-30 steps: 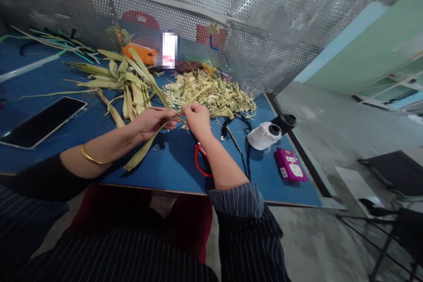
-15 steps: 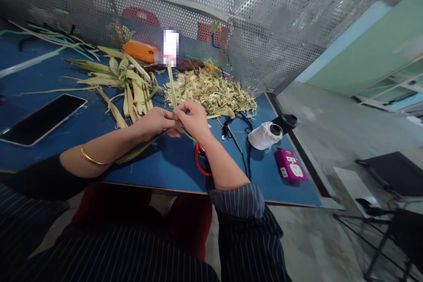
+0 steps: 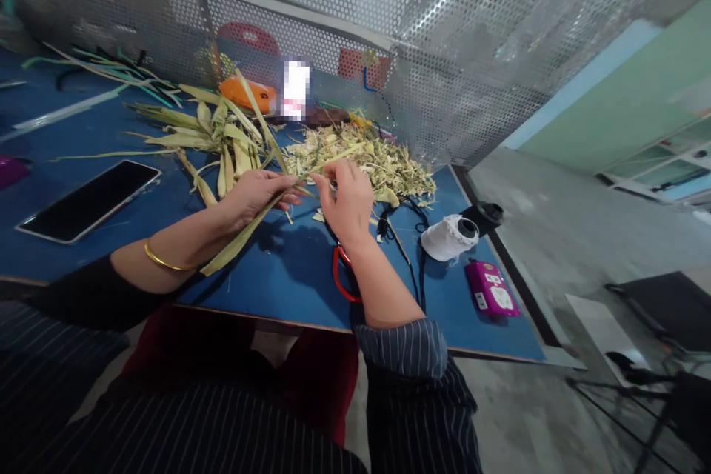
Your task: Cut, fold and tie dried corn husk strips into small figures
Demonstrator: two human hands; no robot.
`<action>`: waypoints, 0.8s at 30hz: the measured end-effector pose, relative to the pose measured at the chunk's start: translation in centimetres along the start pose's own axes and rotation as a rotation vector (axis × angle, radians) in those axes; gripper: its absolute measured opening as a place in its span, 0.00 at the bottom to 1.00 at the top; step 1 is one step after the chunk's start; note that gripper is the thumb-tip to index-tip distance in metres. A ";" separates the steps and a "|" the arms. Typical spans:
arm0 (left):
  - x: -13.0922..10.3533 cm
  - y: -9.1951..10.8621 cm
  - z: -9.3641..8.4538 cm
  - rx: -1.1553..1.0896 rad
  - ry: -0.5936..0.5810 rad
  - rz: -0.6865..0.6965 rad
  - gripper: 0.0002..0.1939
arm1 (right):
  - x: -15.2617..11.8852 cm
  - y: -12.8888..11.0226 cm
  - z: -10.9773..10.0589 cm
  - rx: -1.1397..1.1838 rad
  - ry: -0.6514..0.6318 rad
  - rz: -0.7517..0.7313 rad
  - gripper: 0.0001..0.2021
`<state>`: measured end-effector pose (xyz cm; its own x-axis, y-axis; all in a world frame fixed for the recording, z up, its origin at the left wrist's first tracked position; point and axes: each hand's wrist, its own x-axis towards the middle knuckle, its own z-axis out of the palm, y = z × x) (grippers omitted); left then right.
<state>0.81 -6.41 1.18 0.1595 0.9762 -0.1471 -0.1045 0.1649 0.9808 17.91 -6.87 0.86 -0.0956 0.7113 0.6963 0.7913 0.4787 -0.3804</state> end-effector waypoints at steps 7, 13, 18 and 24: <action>1.0 0.1 -0.4 -0.270 0.078 -0.033 0.08 | -1.6 -1.6 1.0 -0.087 -0.398 -0.006 0.16; 1.1 -0.7 -0.3 -0.333 0.053 -0.087 0.11 | -1.6 -1.5 1.6 0.341 -0.417 0.197 0.14; 0.4 -1.3 0.5 -0.211 -0.023 -0.009 0.09 | -1.2 -1.0 2.2 0.822 -0.177 0.615 0.17; 0.1 -1.4 1.0 -0.188 -0.158 -0.126 0.09 | -1.4 -0.5 3.0 1.050 -0.087 0.761 0.18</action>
<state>1.95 -6.67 -0.04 0.3328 0.9145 -0.2300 -0.2517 0.3212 0.9129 15.80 -6.51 -1.76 0.0956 0.9930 0.0696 -0.1809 0.0861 -0.9797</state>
